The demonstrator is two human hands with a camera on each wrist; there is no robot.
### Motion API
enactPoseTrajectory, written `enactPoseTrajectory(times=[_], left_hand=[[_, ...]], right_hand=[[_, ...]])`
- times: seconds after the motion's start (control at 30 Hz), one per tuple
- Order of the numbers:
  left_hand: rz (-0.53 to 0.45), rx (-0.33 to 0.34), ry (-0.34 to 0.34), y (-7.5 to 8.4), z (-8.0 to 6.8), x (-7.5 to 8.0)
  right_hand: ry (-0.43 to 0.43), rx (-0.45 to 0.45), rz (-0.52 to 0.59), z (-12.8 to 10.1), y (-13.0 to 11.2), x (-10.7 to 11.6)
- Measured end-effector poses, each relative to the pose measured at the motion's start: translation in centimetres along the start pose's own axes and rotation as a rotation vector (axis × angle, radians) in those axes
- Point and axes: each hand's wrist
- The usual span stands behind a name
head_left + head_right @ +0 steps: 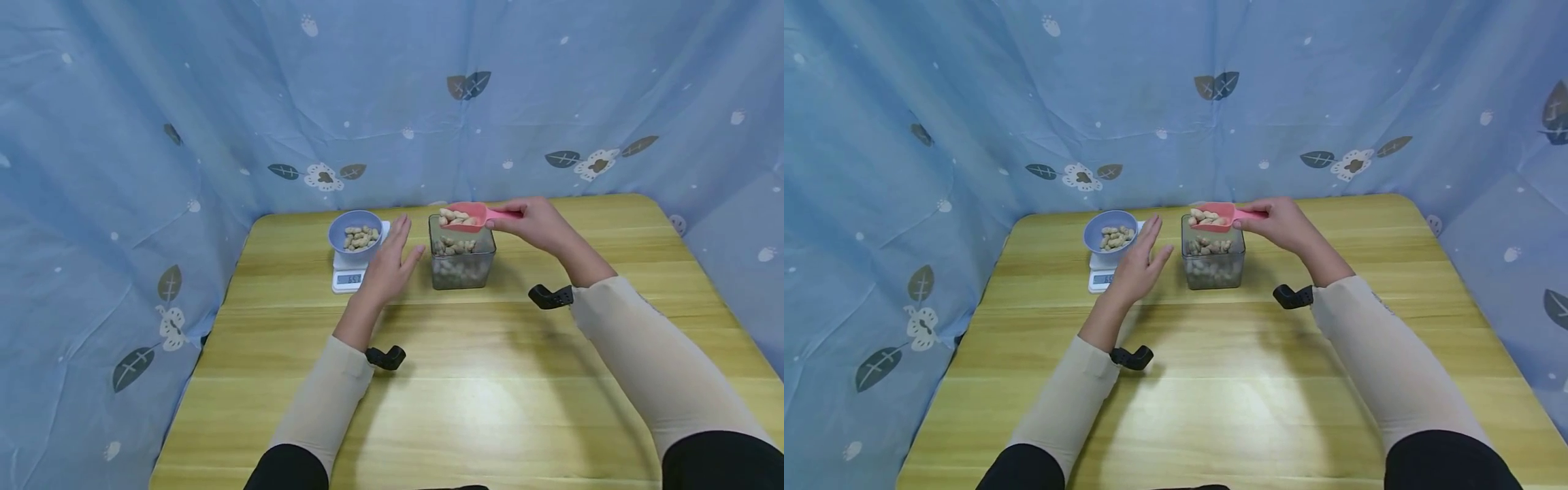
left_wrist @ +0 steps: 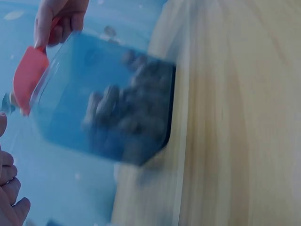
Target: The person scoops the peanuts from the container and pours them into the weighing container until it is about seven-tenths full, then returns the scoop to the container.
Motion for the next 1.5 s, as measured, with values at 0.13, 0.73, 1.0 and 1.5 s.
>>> enactPoseTrajectory(times=[0.13, 0.73, 1.0, 1.5], left_hand=[[-0.016, 0.034, 0.068, -2.0, -0.9, 1.4], [-0.113, 0.310, 0.240, -9.8, -3.7, 3.5], [-0.193, 0.359, 0.270, -10.5, -3.6, 3.6], [-0.228, 0.354, 0.293, -11.2, -3.5, 3.7]], right_hand=[[0.008, 0.039, 0.004, 1.0, -1.2, -0.6], [-0.069, 0.088, 0.023, 6.8, -8.0, -6.2], [-0.096, 0.116, -0.034, 8.8, -10.3, -9.8], [-0.052, 0.251, -0.401, 9.9, -12.8, -13.1]])
Point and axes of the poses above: each hand's wrist, its own z-axis towards the middle knuckle, its own x-axis out of the back of the hand, y = z × x, and after that the axes turned 8 degrees about -y, right-handed
